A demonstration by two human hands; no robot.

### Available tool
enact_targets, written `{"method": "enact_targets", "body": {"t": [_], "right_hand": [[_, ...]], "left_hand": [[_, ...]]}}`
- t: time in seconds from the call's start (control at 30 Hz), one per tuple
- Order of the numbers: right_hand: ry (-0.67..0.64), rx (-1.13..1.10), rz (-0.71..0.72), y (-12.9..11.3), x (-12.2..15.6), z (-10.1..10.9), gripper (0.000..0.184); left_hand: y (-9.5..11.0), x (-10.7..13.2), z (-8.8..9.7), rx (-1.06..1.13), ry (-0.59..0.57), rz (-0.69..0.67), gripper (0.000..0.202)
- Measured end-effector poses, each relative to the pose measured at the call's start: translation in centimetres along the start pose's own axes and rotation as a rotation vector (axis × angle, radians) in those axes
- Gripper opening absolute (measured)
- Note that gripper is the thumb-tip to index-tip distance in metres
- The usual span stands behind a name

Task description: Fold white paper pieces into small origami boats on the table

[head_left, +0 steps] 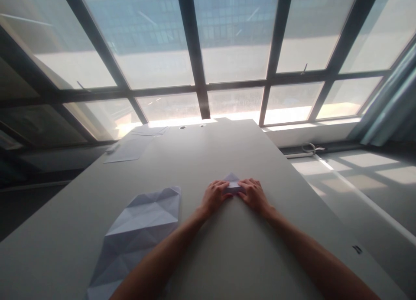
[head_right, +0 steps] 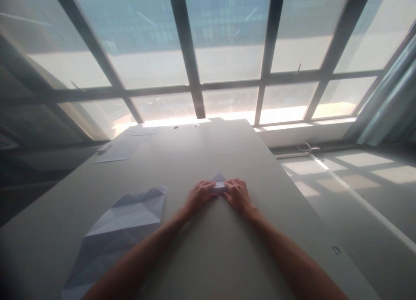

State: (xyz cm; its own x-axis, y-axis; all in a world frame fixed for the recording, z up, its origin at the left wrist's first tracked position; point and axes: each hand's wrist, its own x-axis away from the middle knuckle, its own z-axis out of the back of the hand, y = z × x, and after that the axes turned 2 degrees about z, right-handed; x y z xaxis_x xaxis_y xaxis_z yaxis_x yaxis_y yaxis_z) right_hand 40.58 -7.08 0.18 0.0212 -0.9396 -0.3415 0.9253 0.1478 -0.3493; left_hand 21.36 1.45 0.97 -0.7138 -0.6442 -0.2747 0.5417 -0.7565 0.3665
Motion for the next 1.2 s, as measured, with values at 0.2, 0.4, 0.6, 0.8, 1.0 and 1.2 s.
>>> {"method": "enact_targets", "body": {"t": [0.2,0.4,0.6,0.8,1.0,1.2], "right_hand": [[0.059,0.029,0.011,0.2,0.0,0.2,0.017],[0.188,0.033,0.011,0.4,0.0,0.5,0.029],[0.009,0.117,0.005,0.6,0.0,-0.3,0.047],[-0.116,0.201,0.008,-0.1,0.3,-1.0,0.056],[-0.184,0.096,0.145,-1.0,0.4,-1.6,0.062],[-0.226,0.073,0.075,-0.8,0.6,-2.4,0.06]], "left_hand": [[0.1,0.2,0.5,-0.052,0.055,0.067,0.018],[-0.2,0.3,0.9,-0.137,0.188,0.093,0.031],[-0.4,0.6,-0.2,-0.335,0.077,0.076,0.048],[0.5,0.8,-1.7,-0.289,-0.082,-0.038,0.059],[0.8,0.8,-2.3,-0.161,-0.188,-0.084,0.059],[0.6,0.9,-2.5,-0.158,-0.166,-0.017,0.059]]}}
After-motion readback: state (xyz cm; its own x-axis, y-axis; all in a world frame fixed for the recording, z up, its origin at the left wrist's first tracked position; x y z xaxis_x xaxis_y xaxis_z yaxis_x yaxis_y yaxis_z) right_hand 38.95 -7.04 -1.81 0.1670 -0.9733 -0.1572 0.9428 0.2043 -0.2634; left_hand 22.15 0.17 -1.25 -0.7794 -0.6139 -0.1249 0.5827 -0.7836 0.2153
